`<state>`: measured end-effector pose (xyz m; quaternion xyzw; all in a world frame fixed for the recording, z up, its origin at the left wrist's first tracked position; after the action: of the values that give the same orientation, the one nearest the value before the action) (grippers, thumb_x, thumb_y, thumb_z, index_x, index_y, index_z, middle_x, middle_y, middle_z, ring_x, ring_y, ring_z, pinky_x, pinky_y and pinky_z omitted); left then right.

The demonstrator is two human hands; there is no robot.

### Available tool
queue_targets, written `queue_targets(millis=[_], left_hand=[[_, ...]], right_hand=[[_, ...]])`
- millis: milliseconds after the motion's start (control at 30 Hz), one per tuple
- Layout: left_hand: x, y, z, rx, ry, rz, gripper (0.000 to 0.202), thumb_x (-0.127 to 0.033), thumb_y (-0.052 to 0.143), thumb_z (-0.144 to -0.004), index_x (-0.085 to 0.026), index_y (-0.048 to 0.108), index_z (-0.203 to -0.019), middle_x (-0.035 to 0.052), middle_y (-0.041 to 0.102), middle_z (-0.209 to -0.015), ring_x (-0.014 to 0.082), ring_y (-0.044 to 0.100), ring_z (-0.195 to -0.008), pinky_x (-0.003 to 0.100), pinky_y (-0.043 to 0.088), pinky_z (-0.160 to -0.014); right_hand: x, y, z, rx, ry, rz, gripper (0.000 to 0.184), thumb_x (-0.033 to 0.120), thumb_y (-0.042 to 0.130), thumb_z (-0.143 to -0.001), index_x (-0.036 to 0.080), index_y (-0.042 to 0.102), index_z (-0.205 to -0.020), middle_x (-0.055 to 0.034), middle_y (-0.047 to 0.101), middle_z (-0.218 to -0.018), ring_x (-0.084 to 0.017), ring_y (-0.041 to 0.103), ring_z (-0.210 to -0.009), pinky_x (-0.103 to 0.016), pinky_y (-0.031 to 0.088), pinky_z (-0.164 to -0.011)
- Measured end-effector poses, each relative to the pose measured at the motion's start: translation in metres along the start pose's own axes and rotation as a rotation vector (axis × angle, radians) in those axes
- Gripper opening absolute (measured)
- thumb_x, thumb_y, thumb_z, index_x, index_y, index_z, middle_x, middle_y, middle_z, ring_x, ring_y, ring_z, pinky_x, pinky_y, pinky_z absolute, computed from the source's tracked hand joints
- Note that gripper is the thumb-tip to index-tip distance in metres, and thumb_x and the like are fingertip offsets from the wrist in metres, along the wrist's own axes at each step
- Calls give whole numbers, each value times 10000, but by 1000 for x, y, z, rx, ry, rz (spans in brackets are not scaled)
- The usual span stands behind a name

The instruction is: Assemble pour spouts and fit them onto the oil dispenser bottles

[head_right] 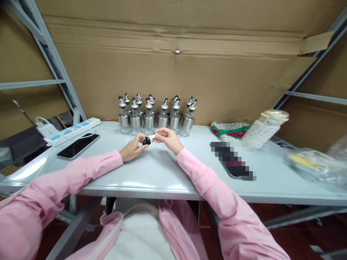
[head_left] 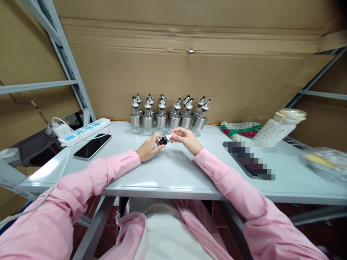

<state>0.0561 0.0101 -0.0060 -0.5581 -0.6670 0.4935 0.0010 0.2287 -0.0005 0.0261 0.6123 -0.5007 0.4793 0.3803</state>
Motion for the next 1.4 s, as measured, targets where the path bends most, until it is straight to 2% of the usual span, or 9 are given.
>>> queue_targets(millis=[267, 333, 467, 533, 700, 867, 1100, 1200, 1400], left_hand=[[-4, -5, -1, -37, -112, 40, 236, -383, 470, -821, -180, 438, -937, 24, 566, -812, 155, 538, -745, 308, 414, -738], [-6, -4, -1, -51, -203, 168, 255, -430, 467, -818, -179, 462, -865, -1, 561, -726, 129, 528, -661, 278, 415, -689], [-12, 9, 2, 21, -500, 681, 459, -601, 425, -783, -147, 486, -758, -1, 544, -607, 93, 504, -494, 229, 395, -520], [-15, 14, 4, 33, -601, 857, 504, -626, 449, -760, -126, 511, -742, 7, 539, -578, 90, 507, -474, 218, 392, -482], [-17, 11, 6, -39, -726, 959, 491, -579, 472, -782, -98, 540, -712, -2, 519, -517, 69, 486, -442, 191, 394, -469], [-18, 10, 6, -64, -730, 987, 453, -535, 468, -810, -99, 552, -723, -2, 524, -510, 75, 497, -449, 191, 406, -478], [-15, 11, 5, -91, -728, 1014, 433, -493, 412, -851, -115, 532, -678, 6, 533, -494, 86, 509, -445, 189, 405, -461], [-13, 11, 5, -64, -694, 1021, 431, -505, 399, -851, -114, 526, -723, 15, 554, -529, 88, 522, -453, 194, 416, -473], [-15, 14, 6, 28, -543, 957, 439, -565, 506, -763, -136, 479, -853, 10, 581, -640, 94, 541, -459, 207, 416, -460]], right_hand=[[1, 1, 0, 14, 13, -16, 352, 357, 764, -540, 169, 596, -785, -8, 670, -693, -134, 637, -661, -295, 494, -670], [1, 0, 0, 10, 6, -7, 352, 346, 770, -529, 167, 598, -779, -12, 673, -698, -140, 638, -673, -291, 485, -662], [2, -1, 0, 58, 18, -1, 342, 327, 770, -529, 158, 607, -777, -8, 676, -682, -131, 631, -656, -293, 474, -675], [3, -1, 0, 89, 22, -3, 325, 316, 765, -541, 157, 611, -778, -6, 681, -682, -126, 630, -650, -299, 474, -697], [3, 0, 1, 98, 28, -22, 293, 257, 782, -505, 158, 599, -711, -17, 700, -749, -132, 649, -698, -315, 480, -751], [3, 3, 3, 131, 39, -19, 267, 207, 795, -455, 147, 602, -629, -24, 694, -797, -131, 643, -730, -321, 493, -757], [-3, 16, 6, 283, 37, -3, 260, 155, 799, -412, 131, 572, -538, 10, 646, -735, -87, 601, -648, -272, 491, -695], [-5, 13, 4, 250, 56, -14, 271, 167, 794, -435, 134, 577, -595, 4, 658, -759, -94, 616, -668, -272, 490, -708], [-3, 3, 0, 91, 73, 1, 310, 180, 797, -429, 142, 575, -641, 22, 655, -686, -90, 611, -631, -259, 489, -690]])
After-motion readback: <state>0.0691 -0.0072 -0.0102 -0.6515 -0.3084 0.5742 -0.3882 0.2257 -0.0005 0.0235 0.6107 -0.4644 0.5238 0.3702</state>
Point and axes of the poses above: each hand's wrist, its own z-axis away from the middle knuckle, its own y-axis out of the palm, x = y × z, the point moved 3 cm from there along -z, towards the middle knuckle
